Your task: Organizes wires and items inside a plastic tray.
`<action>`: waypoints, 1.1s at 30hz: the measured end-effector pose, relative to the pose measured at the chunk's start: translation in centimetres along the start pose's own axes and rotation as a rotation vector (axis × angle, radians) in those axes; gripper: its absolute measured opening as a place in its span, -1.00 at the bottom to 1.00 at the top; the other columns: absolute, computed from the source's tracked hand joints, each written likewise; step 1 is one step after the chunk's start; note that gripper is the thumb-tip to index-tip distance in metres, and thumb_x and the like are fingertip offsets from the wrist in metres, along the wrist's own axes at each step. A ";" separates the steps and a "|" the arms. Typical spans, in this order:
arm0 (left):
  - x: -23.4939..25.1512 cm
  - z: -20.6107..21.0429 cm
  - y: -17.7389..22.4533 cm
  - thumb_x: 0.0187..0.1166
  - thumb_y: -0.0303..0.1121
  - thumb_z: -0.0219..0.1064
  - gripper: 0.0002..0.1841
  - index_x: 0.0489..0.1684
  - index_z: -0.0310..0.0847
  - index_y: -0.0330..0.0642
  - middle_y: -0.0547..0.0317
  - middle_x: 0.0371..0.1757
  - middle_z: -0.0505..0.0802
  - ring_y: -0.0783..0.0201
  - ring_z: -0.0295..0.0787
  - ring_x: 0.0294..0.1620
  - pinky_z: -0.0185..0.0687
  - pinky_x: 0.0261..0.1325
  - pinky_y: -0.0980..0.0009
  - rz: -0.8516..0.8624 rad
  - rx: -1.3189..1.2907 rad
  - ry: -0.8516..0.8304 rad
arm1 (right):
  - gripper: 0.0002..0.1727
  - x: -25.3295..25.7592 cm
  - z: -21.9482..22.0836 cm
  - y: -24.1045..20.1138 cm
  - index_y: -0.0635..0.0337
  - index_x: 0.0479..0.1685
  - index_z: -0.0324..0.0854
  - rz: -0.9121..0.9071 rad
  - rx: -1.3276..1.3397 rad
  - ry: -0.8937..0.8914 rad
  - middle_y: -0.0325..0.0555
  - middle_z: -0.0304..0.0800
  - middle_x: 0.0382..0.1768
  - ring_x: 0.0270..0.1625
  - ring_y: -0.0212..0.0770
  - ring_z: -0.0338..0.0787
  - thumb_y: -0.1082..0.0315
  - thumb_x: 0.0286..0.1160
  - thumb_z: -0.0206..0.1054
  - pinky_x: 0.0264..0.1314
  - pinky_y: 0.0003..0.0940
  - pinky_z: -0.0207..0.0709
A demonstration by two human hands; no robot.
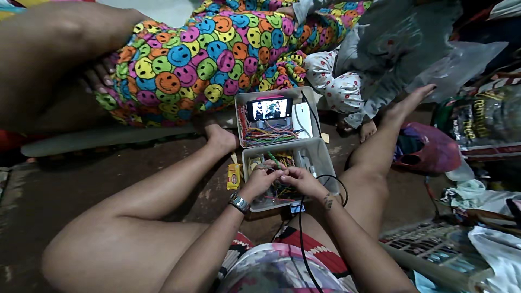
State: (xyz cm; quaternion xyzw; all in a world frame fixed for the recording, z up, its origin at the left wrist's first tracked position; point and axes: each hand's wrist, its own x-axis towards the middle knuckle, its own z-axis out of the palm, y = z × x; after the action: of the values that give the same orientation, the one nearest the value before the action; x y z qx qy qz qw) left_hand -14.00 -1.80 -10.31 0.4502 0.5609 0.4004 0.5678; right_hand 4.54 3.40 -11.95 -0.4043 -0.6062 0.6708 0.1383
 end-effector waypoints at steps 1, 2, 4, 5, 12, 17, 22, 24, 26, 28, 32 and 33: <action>0.0 0.0 0.0 0.58 -0.46 0.39 -0.83 0.03 0.74 -0.27 0.20 0.03 0.81 0.51 0.74 -0.07 0.70 0.09 0.52 -0.011 0.022 0.004 | -0.82 0.0 -0.1 0.0 0.36 -0.07 0.71 -0.013 -0.079 0.009 -0.12 0.79 -0.15 -0.11 -0.45 0.74 0.38 0.62 0.35 0.10 -0.47 0.64; 0.0 0.1 -0.1 0.59 -0.44 0.38 -0.80 0.08 0.73 -0.28 0.17 0.07 0.80 0.51 0.74 -0.08 0.69 0.07 0.54 -0.018 0.044 0.011 | -0.81 0.1 -0.1 -0.1 0.37 -0.09 0.72 -0.028 -0.154 0.029 -0.09 0.79 -0.15 -0.13 -0.43 0.74 0.37 0.58 0.40 0.08 -0.45 0.63; 0.1 0.4 -0.3 0.61 -0.42 0.35 -0.76 0.15 0.70 -0.28 0.19 0.00 0.79 0.53 0.69 -0.18 0.65 -0.05 0.57 -0.029 0.070 0.026 | -0.81 0.1 0.3 -0.3 0.36 -0.18 0.74 -0.055 -0.288 0.091 -0.03 0.77 -0.19 -0.19 -0.36 0.70 0.35 0.50 0.44 0.00 -0.40 0.60; 0.1 0.7 -0.3 0.62 -0.42 0.34 -0.76 0.16 0.69 -0.29 0.22 -0.08 0.78 0.53 0.67 -0.23 0.62 -0.11 0.57 -0.043 0.070 0.036 | -0.81 0.0 0.6 -0.5 0.38 -0.21 0.74 -0.065 -0.359 0.129 0.02 0.75 -0.18 -0.19 -0.28 0.70 0.36 0.48 0.44 -0.01 -0.35 0.60; 0.4 1.2 0.0 0.70 -0.42 0.28 -0.86 0.01 0.64 -0.31 0.23 -0.21 0.75 0.50 0.67 -0.32 0.64 -0.18 0.55 -0.131 -0.018 0.106 | -0.75 -0.3 2.1 -0.6 0.43 -0.09 0.73 -0.189 -0.588 0.283 0.23 0.76 -0.06 -0.05 0.07 0.80 0.36 0.51 0.38 0.09 -0.04 0.69; 0.2 -0.8 0.9 0.63 -0.48 0.31 -0.88 -0.02 0.69 -0.27 0.28 -0.11 0.81 0.50 0.76 -0.14 0.73 0.05 0.51 -0.023 -0.059 -0.028 | -0.69 -0.5 0.2 -0.3 0.31 0.00 0.67 -0.028 0.211 -0.037 -0.24 0.80 -0.12 -0.12 -0.47 0.75 0.33 0.81 0.02 0.06 -0.47 0.65; -0.2 -0.9 1.4 0.54 -0.54 0.35 -0.91 -0.14 0.74 -0.21 0.40 -0.13 0.81 0.59 0.74 -0.13 0.71 0.05 0.57 0.059 -0.054 -0.105 | -0.82 -0.8 0.0 -0.4 0.17 -0.24 0.68 0.056 0.420 -0.097 -0.32 0.84 -0.26 -0.23 -0.44 0.80 0.44 0.66 0.16 -0.05 -0.45 0.73; -0.2 -0.8 1.3 0.53 -0.51 0.38 -0.91 -0.14 0.76 -0.22 0.40 -0.11 0.81 0.60 0.73 -0.13 0.70 0.05 0.58 0.067 -0.040 -0.121 | -0.86 -0.8 0.1 -0.5 0.15 -0.31 0.66 0.057 0.408 -0.081 -0.37 0.81 -0.36 -0.31 -0.47 0.78 0.48 0.59 0.23 -0.10 -0.47 0.72; -0.1 -0.7 1.1 0.57 -0.46 0.37 -0.90 -0.09 0.75 -0.22 0.39 -0.12 0.80 0.61 0.71 -0.15 0.67 0.02 0.60 0.065 -0.004 -0.130 | -0.94 -0.6 0.2 -0.3 0.17 -0.33 0.67 -0.017 0.261 -0.018 -0.42 0.74 -0.44 -0.37 -0.54 0.70 0.47 0.49 0.35 -0.18 -0.54 0.64; 0.1 -0.4 0.7 0.64 -0.39 0.33 -0.85 0.00 0.68 -0.26 0.33 -0.17 0.76 0.58 0.67 -0.23 0.62 -0.07 0.60 0.028 0.066 -0.101 | -0.92 -0.5 0.5 -0.3 0.24 -0.34 0.68 -0.122 -0.053 0.100 -0.34 0.69 -0.41 -0.36 -0.55 0.63 0.41 0.42 0.39 -0.21 -0.58 0.56; 0.4 0.9 0.1 0.71 -0.39 0.27 -0.82 0.09 0.62 -0.31 0.23 -0.23 0.72 0.51 0.62 -0.35 0.57 -0.21 0.56 -0.116 0.034 0.079 | -0.81 -0.6 2.6 0.1 0.38 -0.37 0.76 -0.440 -0.756 0.424 0.18 0.79 -0.30 -0.21 0.09 0.85 0.36 0.37 0.43 -0.10 -0.01 0.75; 0.3 1.1 0.3 0.71 -0.41 0.27 -0.81 0.10 0.61 -0.31 0.21 -0.22 0.74 0.50 0.64 -0.34 0.60 -0.21 0.56 -0.153 -0.009 0.111 | -0.81 -0.5 3.1 0.4 0.34 -0.41 0.75 -0.528 -0.864 0.499 0.18 0.79 -0.34 -0.24 0.13 0.87 0.35 0.35 0.45 -0.14 0.03 0.77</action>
State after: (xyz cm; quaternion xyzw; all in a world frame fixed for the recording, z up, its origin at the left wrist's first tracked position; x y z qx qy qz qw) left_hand -12.87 -1.47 -10.18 0.3808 0.6223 0.3826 0.5668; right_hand 2.82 0.81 -12.31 -0.4053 -0.8552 0.1886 0.2625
